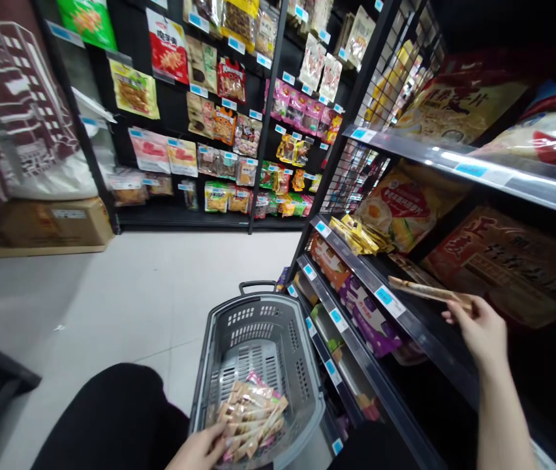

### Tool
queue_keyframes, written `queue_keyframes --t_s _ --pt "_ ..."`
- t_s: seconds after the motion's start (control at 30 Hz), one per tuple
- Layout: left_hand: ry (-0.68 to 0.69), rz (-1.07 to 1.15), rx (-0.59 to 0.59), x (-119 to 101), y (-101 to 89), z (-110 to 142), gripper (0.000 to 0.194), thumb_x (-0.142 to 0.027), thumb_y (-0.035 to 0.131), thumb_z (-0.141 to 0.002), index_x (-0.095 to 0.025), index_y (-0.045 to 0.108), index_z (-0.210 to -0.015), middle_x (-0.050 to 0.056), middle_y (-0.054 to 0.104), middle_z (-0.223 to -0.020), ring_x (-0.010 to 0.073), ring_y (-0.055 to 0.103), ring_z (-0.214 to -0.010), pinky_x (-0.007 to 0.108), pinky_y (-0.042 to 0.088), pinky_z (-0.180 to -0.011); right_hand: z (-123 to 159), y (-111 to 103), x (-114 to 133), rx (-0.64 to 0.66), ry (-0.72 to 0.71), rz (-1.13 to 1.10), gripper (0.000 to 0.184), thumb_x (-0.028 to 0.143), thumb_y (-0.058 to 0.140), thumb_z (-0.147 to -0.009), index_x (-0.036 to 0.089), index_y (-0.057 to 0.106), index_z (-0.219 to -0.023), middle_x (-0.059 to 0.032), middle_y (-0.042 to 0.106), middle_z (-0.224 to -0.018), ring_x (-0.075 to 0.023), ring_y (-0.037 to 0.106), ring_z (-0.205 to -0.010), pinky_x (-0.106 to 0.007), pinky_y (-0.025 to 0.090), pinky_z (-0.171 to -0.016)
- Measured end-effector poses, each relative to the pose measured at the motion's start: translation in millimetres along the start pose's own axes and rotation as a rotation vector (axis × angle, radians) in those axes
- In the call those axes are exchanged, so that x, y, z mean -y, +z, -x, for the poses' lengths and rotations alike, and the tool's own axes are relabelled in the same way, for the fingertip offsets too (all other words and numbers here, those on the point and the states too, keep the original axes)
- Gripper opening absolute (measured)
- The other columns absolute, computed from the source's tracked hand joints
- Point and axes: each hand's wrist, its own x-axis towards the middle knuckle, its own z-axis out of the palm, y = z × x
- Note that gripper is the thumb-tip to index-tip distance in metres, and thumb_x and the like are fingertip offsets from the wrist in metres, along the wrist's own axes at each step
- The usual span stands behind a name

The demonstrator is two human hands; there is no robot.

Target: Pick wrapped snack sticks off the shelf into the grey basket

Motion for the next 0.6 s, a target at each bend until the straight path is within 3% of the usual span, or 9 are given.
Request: queue_keyframes --t_s 0.1,0.17,0.27,0.37,0.47,0.6 --pt "0.001 0.168 0.008 -9 1.6 5 0.040 -0.053 0.047 -0.077 -0.016 0.059 -0.086 0.002 0.058 -0.071 0.0165 0.054 -0.069 0.026 0.042 -0.068 70 16 29 -0.067 0.027 -0.229 0.041 0.044 0.071 -0.063 0.016 0.057 -0.090 -0.0058 0.064 -0.068 -0.0225 0.063 -0.060 -0.037 0.053 -0.062" --pt "0.022 0.418 0.055 -15 3.1 9 0.051 -0.055 0.053 -0.075 -0.016 0.052 -0.109 0.005 0.060 -0.087 0.0168 0.056 -0.078 0.028 0.044 -0.074 117 41 39 0.007 0.101 -0.282 0.036 0.045 0.068 -0.068 0.019 0.057 -0.092 -0.0054 0.064 -0.071 -0.0219 0.063 -0.062 -0.037 0.054 -0.063" --pt "0.134 0.864 0.111 -21 1.4 17 0.079 -0.055 0.066 -0.066 -0.023 0.033 -0.131 0.012 0.052 -0.116 0.0204 0.055 -0.097 0.035 0.044 -0.085 180 96 35 0.313 0.332 -0.471 0.034 0.047 0.065 -0.070 0.021 0.056 -0.090 -0.0028 0.061 -0.064 -0.0190 0.058 -0.053 -0.034 0.051 -0.054" --pt "0.172 1.185 0.095 -23 -6.1 25 0.095 -0.049 0.073 -0.061 -0.031 0.019 -0.137 0.014 0.046 -0.125 0.0246 0.054 -0.103 0.040 0.047 -0.082 235 155 15 0.594 0.577 -0.656 0.041 0.050 0.068 -0.064 0.019 0.053 -0.085 -0.0031 0.059 -0.064 -0.0180 0.056 -0.051 -0.032 0.049 -0.048" --pt "0.060 1.083 -0.026 -20 -11.2 27 0.084 -0.032 0.080 -0.055 -0.025 0.039 -0.127 0.013 0.055 -0.114 0.0209 0.060 -0.088 0.032 0.050 -0.070 274 194 -8 0.682 0.721 -0.649 0.052 0.054 0.069 -0.059 0.018 0.047 -0.090 -0.0041 0.059 -0.068 -0.0202 0.058 -0.053 -0.034 0.049 -0.049" --pt "-0.063 0.736 -0.068 -12 -7.0 22 0.050 -0.022 0.081 -0.048 -0.010 0.061 -0.092 0.006 0.063 -0.084 0.0132 0.058 -0.066 0.025 0.049 -0.060 291 205 -37 0.869 0.657 -0.632 0.066 0.052 0.067 -0.063 0.019 0.039 -0.112 -0.0067 0.062 -0.082 -0.0203 0.060 -0.056 -0.037 0.052 -0.056"
